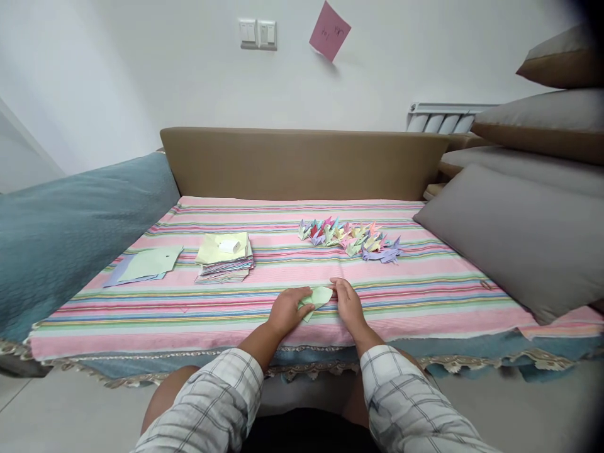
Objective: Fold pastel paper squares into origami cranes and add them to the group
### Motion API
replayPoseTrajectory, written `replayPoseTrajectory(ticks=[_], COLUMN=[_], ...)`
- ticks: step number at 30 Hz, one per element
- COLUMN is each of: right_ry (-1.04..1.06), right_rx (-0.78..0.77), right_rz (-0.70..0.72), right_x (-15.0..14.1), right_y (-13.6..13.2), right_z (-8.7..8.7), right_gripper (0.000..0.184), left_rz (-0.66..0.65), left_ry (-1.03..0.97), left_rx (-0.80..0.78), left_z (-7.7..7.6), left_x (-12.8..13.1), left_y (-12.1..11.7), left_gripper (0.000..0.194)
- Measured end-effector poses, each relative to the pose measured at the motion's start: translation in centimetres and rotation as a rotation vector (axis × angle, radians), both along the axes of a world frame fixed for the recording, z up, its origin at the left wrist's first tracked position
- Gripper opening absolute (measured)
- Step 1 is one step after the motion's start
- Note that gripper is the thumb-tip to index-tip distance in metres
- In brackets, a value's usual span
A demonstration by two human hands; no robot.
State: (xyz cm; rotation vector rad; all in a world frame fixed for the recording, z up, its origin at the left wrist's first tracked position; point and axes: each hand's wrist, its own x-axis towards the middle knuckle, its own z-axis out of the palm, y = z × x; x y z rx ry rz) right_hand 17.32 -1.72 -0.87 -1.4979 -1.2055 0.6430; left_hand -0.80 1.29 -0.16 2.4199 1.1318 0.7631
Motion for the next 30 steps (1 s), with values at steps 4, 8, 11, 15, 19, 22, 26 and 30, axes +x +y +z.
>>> replayPoseTrajectory(ticks=[4,8,11,15,19,22,26,30], right_ry=[-0.256,-0.419,-0.455,-0.464,-0.395,-0.351,-0.369,-0.415], right_rx=[0.054,0.094,0.055,0.034,0.061,0.065,0.038,0.021], right_rz=[0.052,0.105,0.123,0.189,0.264,0.261,0.212,0.134], right_x=[0.4,0.2,0.1,0.5,1.0,1.1,0.8,0.4], right_y=[-0.7,-0.7,-0.8,-1.3,-1.4,-1.2,-0.9,-0.7], right_z=[-1.3,-1.7,-1.6,-1.4,-1.2,-1.2,-1.3,-1.5], right_gripper=[0.020,0.016,0.019,0.022,0.023,0.024,0.027,0.027], left_rz=[0.057,0.047,0.035,0.015,0.004,0.002,-0.006,-0.002], left_ry=[-0.044,-0.072,-0.074,-0.048,-0.028,-0.036,-0.037,-0.042], left_rx=[0.000,0.017,0.042,0.078,0.093,0.106,0.105,0.095], left_z=[-0.2,-0.3,-0.3,-0.3,-0.5,-0.7,-0.7,-0.6], left_x=[-0.1,0.0,0.0,0.0,0.0,0.0,0.0,0.0], left_y=[-0.1,-0.2,-0.3,-0.3,-0.3,-0.2,-0.3,-0.3], left_gripper=[0.032,0.031,0.029,0.019,0.017,0.017,0.017,0.019])
